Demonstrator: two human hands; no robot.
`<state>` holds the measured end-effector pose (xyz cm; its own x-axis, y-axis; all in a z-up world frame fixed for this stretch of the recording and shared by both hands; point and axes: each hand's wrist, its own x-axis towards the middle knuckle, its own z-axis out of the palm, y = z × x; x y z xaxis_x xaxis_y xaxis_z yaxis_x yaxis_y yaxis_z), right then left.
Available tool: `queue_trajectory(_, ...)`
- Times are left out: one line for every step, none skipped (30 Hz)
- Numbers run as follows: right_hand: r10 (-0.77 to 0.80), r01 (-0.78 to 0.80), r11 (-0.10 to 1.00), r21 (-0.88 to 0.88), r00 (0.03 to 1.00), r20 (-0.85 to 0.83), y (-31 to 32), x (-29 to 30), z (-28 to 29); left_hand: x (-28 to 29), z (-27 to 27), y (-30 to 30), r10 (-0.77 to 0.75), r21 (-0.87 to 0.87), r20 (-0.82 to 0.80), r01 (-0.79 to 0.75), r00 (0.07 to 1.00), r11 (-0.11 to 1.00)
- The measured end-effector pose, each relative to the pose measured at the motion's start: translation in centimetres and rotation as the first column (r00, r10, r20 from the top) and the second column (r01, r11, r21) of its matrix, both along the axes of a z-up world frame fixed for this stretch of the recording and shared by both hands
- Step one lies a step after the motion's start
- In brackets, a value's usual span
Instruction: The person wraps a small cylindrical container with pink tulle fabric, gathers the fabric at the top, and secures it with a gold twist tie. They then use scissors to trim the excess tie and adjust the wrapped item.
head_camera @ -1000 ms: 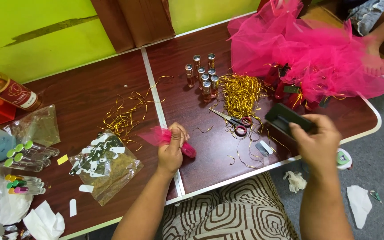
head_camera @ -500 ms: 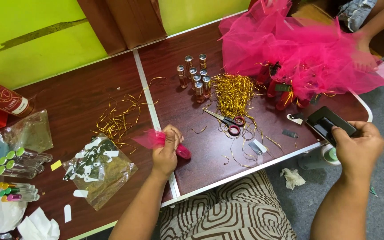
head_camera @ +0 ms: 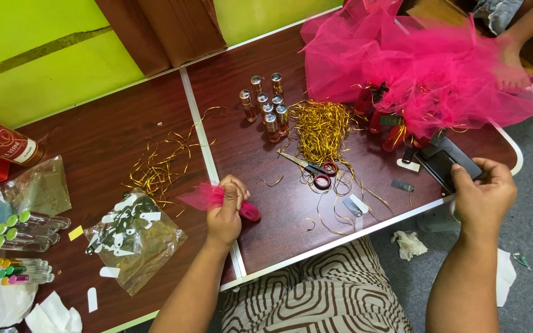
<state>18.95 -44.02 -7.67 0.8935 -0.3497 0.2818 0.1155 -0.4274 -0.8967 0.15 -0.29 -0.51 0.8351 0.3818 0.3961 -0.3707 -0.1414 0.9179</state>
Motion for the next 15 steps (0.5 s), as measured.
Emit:
queue_trajectory(-0.002,0.002,1.000,0.001,1.000,-0.002,-0.1,-0.1,-0.1,0.0,0.0,0.0,-0.002,0.001,-0.002,0.002,1.000,1.000)
queue_trajectory(0.009,-0.008,0.998,-0.063,1.000,0.023,-0.2,-0.2,-0.2,0.0,0.0,0.0,0.000,0.012,-0.001,0.000,1.000,1.000)
queue_trajectory(0.022,-0.016,0.992,-0.128,0.999,0.047,-0.4,-0.3,-0.2,0.0,0.1,0.0,0.001,0.022,0.000,-0.001,1.000,1.000)
queue_trajectory(0.020,-0.014,0.992,-0.128,0.999,0.045,0.5,-1.4,1.2,0.1,0.0,0.0,-0.001,0.023,-0.002,0.001,1.000,1.000)
queue_trajectory(0.041,-0.017,0.984,-0.179,0.990,0.133,1.4,-2.4,2.6,0.1,0.0,-0.1,-0.004,0.019,-0.001,0.004,1.000,1.000)
queue_trajectory(0.067,-0.015,0.973,-0.231,0.974,0.218,2.4,-3.4,4.0,0.1,0.0,-0.1,-0.007,0.014,-0.001,0.007,1.000,1.000)
queue_trajectory(0.067,-0.015,0.973,-0.232,0.974,0.217,3.0,-4.1,4.3,0.0,-0.2,0.0,-0.008,0.014,-0.002,0.008,1.000,1.000)
queue_trajectory(0.100,-0.011,0.960,-0.281,0.948,0.304,3.6,-4.9,4.6,0.0,-0.3,0.1,-0.005,0.019,-0.005,0.005,1.000,1.000)
queue_trajectory(0.133,0.002,0.944,-0.329,0.911,0.389,4.1,-5.6,5.1,0.2,-0.3,0.1,-0.007,0.025,-0.003,0.007,1.000,1.000)
queue_trajectory(0.129,0.008,0.944,-0.330,0.911,0.392,4.9,-6.2,5.2,0.2,-0.2,0.1,-0.012,0.023,0.000,0.012,1.000,1.000)
queue_trajectory(0.238,-0.131,0.931,-0.342,0.926,0.293,5.7,-6.9,5.3,0.1,-0.1,0.0,-0.007,0.039,-0.001,0.007,1.000,0.999)
queue_trajectory(0.345,-0.269,0.902,-0.339,0.919,0.191,6.4,-7.6,5.4,0.1,0.0,0.0,-0.002,0.056,-0.002,0.002,1.000,0.998)
queue_trajectory(0.338,-0.260,0.904,-0.339,0.921,0.194,7.5,-8.1,5.5,0.5,-0.8,0.3,-0.010,0.056,0.000,0.010,1.000,0.998)
queue_trajectory(0.464,-0.411,0.858,-0.308,0.878,0.120,8.5,-8.7,5.7,0.8,-1.5,0.7,-0.016,0.069,0.055,0.012,0.998,0.998)
queue_trajectory(0.586,-0.555,0.789,-0.265,0.809,0.050,9.7,-9.2,5.8,1.0,-2.2,1.1,-0.018,0.083,0.107,0.009,0.994,0.997)
